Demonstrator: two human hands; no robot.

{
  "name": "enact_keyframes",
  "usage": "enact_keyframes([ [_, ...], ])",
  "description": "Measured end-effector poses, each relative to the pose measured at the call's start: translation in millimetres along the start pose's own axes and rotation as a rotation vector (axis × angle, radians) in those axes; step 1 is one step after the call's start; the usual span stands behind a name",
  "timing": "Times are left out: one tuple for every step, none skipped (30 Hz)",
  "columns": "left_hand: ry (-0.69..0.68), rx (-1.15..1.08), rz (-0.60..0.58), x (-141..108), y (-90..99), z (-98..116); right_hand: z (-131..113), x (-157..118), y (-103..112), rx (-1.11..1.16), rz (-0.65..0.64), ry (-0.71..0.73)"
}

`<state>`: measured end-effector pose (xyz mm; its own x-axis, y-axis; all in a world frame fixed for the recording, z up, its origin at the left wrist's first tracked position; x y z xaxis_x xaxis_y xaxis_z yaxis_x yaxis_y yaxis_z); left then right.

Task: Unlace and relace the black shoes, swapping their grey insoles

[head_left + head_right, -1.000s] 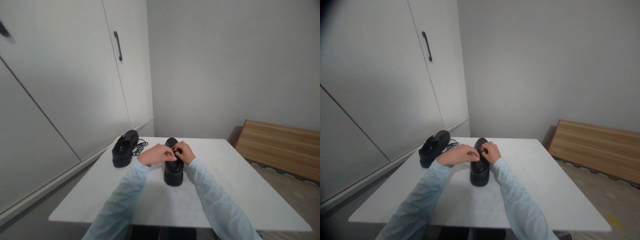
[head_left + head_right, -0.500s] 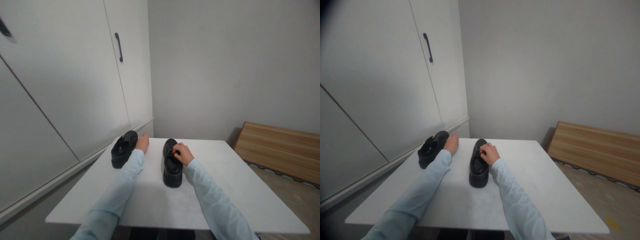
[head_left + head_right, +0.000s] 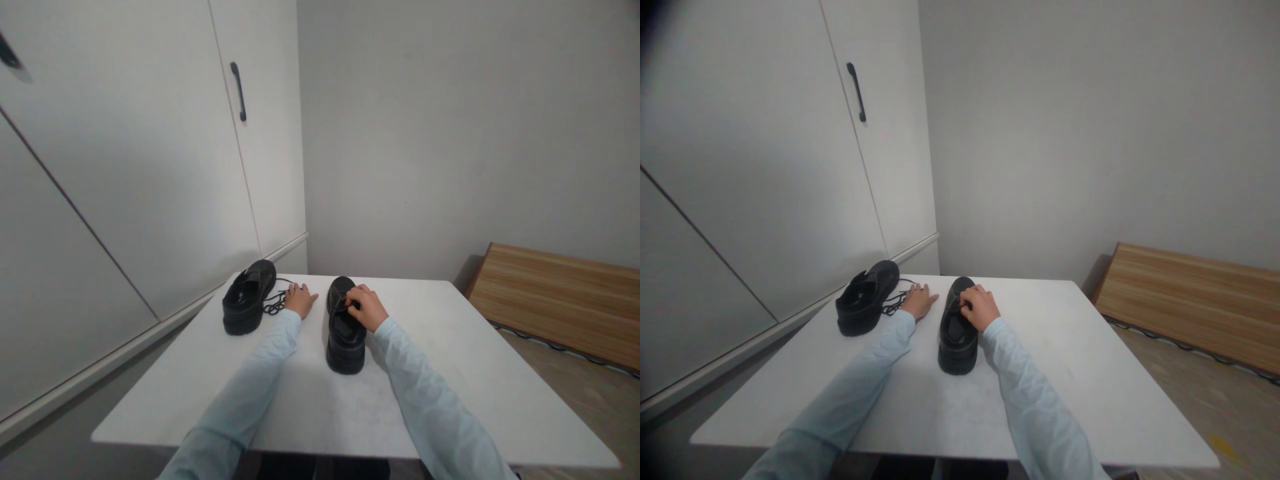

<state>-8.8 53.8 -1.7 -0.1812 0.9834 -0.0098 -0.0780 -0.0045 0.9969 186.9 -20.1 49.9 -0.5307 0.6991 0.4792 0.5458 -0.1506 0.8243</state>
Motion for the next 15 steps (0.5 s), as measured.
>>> enact_keyframes([
  [-0.016,-0.004,-0.006,-2.7,-0.1,3.1,-0.1,0.0,0.0,0.0,0.001,0.001],
  [-0.036,-0.01,-0.008,-5.6,-0.1,6.1,-0.1,0.0,0.1,0.0,0.002,0.002],
  [-0.057,-0.016,-0.007,-8.6,0.1,8.9,-0.1,0.1,0.2,0.001,0.001,0.001],
  [-0.08,-0.023,-0.007,-11.7,0.6,11.6,-0.1,0.1,0.3,0.001,0.0,-0.001],
  [-0.104,-0.03,-0.008,-14.9,1.4,14.2,-0.1,0.2,0.4,0.0,-0.002,-0.002],
  [-0.13,-0.036,-0.011,-18.1,2.7,16.7,-0.2,0.3,0.6,0.0,-0.004,-0.002],
  [-0.157,-0.043,-0.018,-21.4,4.3,19.1,-0.2,0.4,0.8,-0.002,-0.006,-0.003],
  [-0.184,-0.051,-0.028,-24.6,6.3,21.3,-0.3,0.5,1.1,-0.004,-0.009,-0.005],
  [-0.21,-0.059,-0.04,-27.7,8.5,23.2,-0.3,0.6,1.4,-0.006,-0.012,-0.006],
  [-0.235,-0.069,-0.053,-30.6,10.9,24.8,-0.4,0.6,1.7,-0.008,-0.016,-0.006],
  [-0.257,-0.079,-0.065,-33.4,13.5,26.0,-0.5,0.6,1.9,-0.009,-0.019,-0.005],
  [-0.275,-0.09,-0.076,-35.9,16.2,26.6,-0.5,0.6,2.1,-0.008,-0.021,-0.004],
  [-0.289,-0.102,-0.085,-38.1,19.0,26.7,-0.6,0.7,2.3,-0.006,-0.022,-0.001],
  [-0.295,-0.116,-0.087,-40.0,22.0,26.2,-0.6,0.7,2.4,-0.003,-0.022,0.002],
  [-0.297,-0.13,-0.087,-41.5,25.0,25.2,-0.5,0.7,2.4,0.0,-0.02,0.004],
])
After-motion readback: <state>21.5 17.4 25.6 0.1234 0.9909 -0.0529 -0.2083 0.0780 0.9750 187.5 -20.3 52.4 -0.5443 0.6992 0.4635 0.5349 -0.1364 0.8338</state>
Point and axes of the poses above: each hand's wrist, its own x-axis towards the middle knuckle, its own y-axis out of the back of the hand, z = x × y, the point moved 1 cm from there along x, towards the middle knuckle, and after that the axes turned 14 degrees about y, right-handed, at the moved point
